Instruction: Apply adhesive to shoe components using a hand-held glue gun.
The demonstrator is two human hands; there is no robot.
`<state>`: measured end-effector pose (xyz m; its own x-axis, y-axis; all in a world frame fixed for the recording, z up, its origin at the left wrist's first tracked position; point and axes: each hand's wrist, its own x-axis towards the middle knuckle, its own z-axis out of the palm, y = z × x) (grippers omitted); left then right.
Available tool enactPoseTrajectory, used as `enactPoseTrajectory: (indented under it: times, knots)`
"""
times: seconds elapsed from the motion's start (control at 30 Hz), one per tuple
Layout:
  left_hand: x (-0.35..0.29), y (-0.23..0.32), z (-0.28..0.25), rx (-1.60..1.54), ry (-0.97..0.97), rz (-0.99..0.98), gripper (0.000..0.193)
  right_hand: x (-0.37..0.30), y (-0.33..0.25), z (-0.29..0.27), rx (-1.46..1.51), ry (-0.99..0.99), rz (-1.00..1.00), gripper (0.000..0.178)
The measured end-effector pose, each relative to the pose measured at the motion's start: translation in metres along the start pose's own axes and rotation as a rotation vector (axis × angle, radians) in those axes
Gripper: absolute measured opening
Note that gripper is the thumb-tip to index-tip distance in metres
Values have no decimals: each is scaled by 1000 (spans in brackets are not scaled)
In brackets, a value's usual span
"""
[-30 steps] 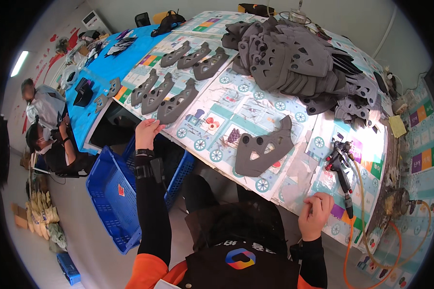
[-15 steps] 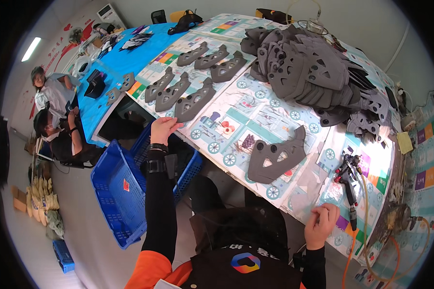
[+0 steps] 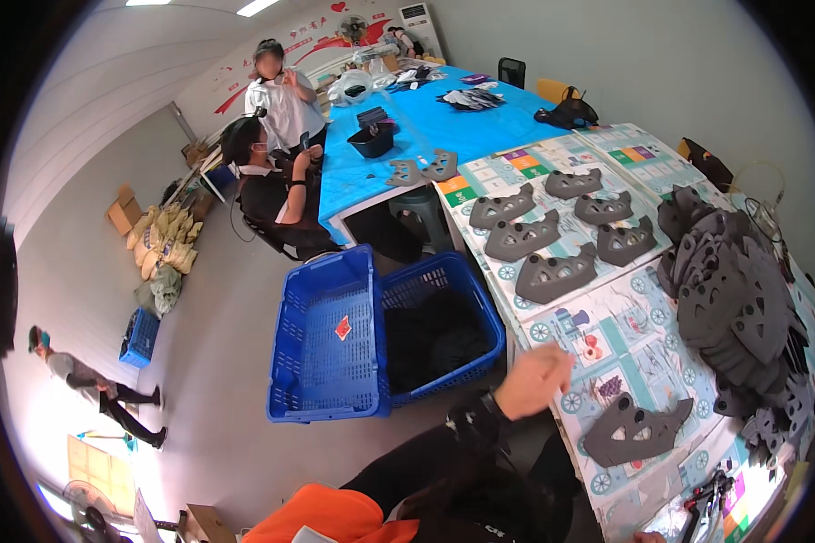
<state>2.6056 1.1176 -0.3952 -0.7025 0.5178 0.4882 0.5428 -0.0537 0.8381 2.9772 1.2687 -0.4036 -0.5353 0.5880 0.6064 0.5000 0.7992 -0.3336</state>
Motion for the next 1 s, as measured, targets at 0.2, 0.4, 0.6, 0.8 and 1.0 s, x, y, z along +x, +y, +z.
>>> enactPoseTrajectory:
  times: [0.2, 0.4, 0.6, 0.8, 1.0]
  knots:
    - [-8, 7, 45, -94, -225, 252, 25, 5, -3, 5, -46, -5, 27, 11]
    - [-8, 7, 56, 60, -203, 303, 39, 8, -3, 5, -30, -20, 3, 8]
    - [-8, 5, 60, 71, -154, 272, 33, 9, -4, 7, -37, -2, -12, 8]
    - [0, 18, 61, 91, -117, 322, 25, 10, -4, 10, -35, 21, -19, 7]
    - [1, 12, 72, 20, -141, 326, 21, 7, 1, 10, -50, 12, -19, 7]
